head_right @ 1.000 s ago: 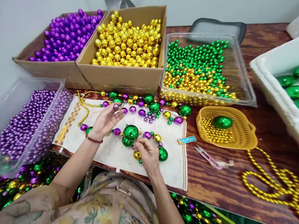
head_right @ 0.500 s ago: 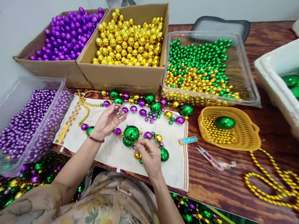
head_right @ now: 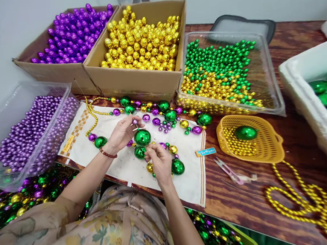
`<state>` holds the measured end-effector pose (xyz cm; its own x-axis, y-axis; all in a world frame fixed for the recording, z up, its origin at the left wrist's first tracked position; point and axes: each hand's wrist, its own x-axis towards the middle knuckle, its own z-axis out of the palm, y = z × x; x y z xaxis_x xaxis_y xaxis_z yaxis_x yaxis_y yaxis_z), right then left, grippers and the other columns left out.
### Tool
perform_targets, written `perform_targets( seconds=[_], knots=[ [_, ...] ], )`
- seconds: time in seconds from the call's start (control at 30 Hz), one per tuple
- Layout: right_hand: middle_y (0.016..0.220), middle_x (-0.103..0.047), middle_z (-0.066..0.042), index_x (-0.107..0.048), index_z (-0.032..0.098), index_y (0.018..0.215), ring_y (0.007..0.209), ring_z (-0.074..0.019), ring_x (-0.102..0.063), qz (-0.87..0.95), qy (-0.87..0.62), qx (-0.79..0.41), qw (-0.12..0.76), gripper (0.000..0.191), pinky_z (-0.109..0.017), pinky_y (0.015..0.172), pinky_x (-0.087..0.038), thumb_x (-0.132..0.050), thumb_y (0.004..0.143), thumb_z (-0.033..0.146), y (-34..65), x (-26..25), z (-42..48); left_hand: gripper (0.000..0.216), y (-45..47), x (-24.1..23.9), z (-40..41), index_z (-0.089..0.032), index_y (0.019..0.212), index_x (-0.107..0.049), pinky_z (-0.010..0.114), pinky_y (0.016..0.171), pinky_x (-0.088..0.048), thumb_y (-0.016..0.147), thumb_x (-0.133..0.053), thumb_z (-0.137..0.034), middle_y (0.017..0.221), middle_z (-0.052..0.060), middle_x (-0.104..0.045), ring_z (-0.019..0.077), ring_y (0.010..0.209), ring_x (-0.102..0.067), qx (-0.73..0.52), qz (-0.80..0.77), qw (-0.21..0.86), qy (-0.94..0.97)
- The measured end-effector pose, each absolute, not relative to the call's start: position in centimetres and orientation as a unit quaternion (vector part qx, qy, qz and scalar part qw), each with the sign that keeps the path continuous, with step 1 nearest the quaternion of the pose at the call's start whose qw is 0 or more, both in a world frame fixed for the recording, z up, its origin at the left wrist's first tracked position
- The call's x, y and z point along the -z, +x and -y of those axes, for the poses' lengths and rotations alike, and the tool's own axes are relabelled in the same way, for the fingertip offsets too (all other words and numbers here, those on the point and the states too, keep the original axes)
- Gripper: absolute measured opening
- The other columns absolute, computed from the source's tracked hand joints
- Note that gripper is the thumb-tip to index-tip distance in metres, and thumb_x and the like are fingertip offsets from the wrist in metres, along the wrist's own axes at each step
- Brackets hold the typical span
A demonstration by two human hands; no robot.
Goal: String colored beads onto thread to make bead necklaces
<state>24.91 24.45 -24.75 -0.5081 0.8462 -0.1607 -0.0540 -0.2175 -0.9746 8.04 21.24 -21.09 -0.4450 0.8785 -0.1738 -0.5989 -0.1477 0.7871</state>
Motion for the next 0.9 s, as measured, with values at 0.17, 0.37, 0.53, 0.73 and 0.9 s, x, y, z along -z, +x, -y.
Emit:
perform_targets(
  seconds=[0.17, 0.37, 0.53, 0.73, 0.9],
  knots=[
    [0.063, -0.067, 0.001, -0.066, 0.018, 0.077, 0.053, -0.0118, -0.062, 0.485, -0.381, -0.723, 0.313, 0.020, -0.023, 0.052, -0.052, -0.073, 0.073, 0.037, 23.0, 25.3, -25.2, 0.035, 10.3, 21.4, -22.6, -0.017, 0.094, -0.071, 0.025, 0.071, -0.052, 0.085, -0.072, -0.050, 0.082, 0.004, -0.070, 0.0155, 0.082, -0.068, -0.754, -0.431, 0.461, 0.182],
    [0.079, -0.072, -0.002, -0.067, 0.019, 0.085, 0.056, -0.0135, -0.066, 0.524, -0.366, -0.720, 0.270, 0.029, -0.023, 0.048, -0.050, -0.075, 0.071, 0.043, 23.6, 24.5, -27.3, 0.026, 10.0, 22.3, -25.8, -0.017, 0.089, -0.069, 0.022, 0.062, -0.047, 0.091, -0.063, -0.041, 0.067, -0.001, -0.065, 0.0103, 0.063, -0.061, -0.731, -0.520, 0.340, 0.283],
    [0.072, -0.067, 0.002, -0.071, 0.020, 0.090, 0.045, -0.0083, -0.055, 0.602, -0.368, -0.589, 0.393, 0.024, -0.021, 0.043, -0.045, -0.071, 0.079, 0.042, 23.8, 21.5, -31.5, 0.020, 9.8, 22.3, -26.7, -0.017, 0.082, -0.063, 0.023, 0.066, -0.046, 0.092, -0.060, -0.034, 0.068, -0.001, -0.065, 0.0100, 0.065, -0.059, -0.609, -0.554, 0.309, 0.477],
    [0.061, -0.061, 0.004, -0.067, 0.021, 0.072, 0.042, -0.0072, -0.050, 0.594, -0.307, -0.560, 0.490, 0.018, -0.020, 0.041, -0.038, -0.073, 0.080, 0.036, 22.8, 18.9, -35.6, 0.019, 9.8, 21.4, -26.3, -0.017, 0.083, -0.067, 0.025, 0.069, -0.044, 0.093, -0.057, -0.030, 0.075, 0.000, -0.067, 0.0112, 0.069, -0.058, -0.494, -0.586, 0.246, 0.594],
    [0.071, -0.067, 0.002, -0.064, 0.022, 0.079, 0.044, -0.0076, -0.054, 0.578, -0.264, -0.616, 0.465, 0.026, -0.020, 0.041, -0.041, -0.073, 0.083, 0.046, 23.3, 18.9, -35.9, 0.027, 9.4, 20.9, -26.3, -0.016, 0.073, -0.062, 0.024, 0.065, -0.042, 0.095, -0.053, -0.029, 0.067, -0.001, -0.062, 0.0101, 0.064, -0.055, -0.488, -0.562, 0.276, 0.607]
  ],
)
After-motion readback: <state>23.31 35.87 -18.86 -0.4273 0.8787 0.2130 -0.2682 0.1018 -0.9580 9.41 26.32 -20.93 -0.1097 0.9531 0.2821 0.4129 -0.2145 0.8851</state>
